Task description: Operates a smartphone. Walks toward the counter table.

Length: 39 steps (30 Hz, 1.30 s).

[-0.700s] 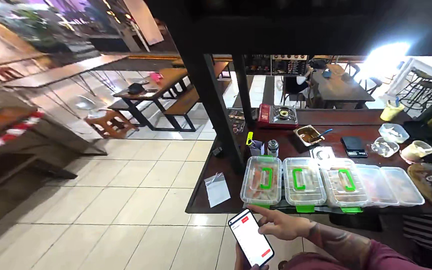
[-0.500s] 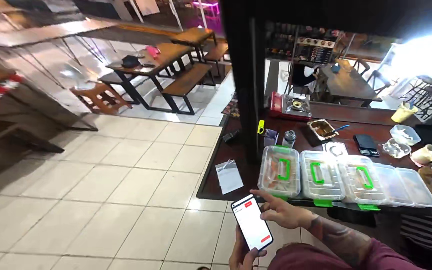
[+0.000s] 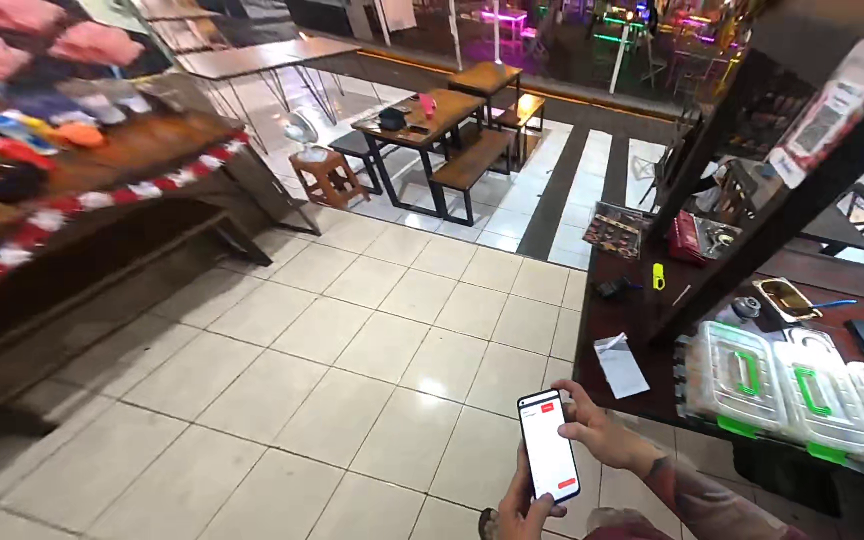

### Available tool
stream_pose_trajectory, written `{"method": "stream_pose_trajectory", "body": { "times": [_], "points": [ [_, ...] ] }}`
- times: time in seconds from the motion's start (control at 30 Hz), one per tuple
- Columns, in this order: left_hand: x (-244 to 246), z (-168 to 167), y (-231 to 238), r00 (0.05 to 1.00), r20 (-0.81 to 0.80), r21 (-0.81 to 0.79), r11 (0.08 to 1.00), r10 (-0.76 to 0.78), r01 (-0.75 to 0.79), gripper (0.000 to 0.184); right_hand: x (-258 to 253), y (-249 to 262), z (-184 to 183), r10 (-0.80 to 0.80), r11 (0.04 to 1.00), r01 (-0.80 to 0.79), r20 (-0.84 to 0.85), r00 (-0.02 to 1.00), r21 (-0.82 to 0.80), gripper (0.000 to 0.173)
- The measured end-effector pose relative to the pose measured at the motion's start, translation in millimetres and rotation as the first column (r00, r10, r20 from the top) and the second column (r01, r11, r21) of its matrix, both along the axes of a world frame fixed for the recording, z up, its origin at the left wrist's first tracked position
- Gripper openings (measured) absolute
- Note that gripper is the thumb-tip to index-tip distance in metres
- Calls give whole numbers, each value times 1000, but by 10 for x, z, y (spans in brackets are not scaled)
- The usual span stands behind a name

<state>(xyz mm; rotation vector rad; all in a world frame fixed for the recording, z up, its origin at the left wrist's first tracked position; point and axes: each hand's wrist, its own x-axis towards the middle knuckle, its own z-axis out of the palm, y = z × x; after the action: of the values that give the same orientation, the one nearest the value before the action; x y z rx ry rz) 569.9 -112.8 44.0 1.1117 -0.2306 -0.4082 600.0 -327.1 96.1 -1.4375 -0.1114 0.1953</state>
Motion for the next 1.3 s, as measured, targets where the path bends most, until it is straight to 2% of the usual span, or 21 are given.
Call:
{"method": "stream_pose_trajectory", "body": {
  "times": [0.17, 0.37, 0.53, 0.77, 0.93, 1.2, 1.3],
  "points": [
    [157, 78, 322, 998, 36, -9, 999, 46, -46, 81, 320, 359, 152, 1, 1000, 0, 19, 1000, -17, 57],
    [-173, 126, 269, 993, 59, -23, 994, 105, -104, 79, 77, 362, 182, 65, 997, -67, 73, 995, 28, 58],
    [-811, 62, -183, 988, 84, -18, 991, 132, -131, 79, -497, -40, 108, 86, 995, -89, 89, 992, 35, 59],
    [-1941, -233, -986, 984, 103, 3, 989, 148, -149, 79, -1556, -802, -204, 86, 988, -79, 44, 995, -132, 59],
    [-2654, -232, -1360, 990, 66, 69, 989, 123, -127, 76, -2302, -1162, -256, 93, 992, -95, -22, 995, -83, 62],
    [-3428, -89, -1674, 994, 104, 108, 994, -21, 10, 80, -3294, -1482, -155, -82, 995, 81, -17, 997, -57, 68],
    [-3717, -54, -1673, 987, 138, 103, 993, -77, 63, 76, -3667, -1454, -318, -172, 983, 173, 26, 985, -55, 72]
  ]
}}
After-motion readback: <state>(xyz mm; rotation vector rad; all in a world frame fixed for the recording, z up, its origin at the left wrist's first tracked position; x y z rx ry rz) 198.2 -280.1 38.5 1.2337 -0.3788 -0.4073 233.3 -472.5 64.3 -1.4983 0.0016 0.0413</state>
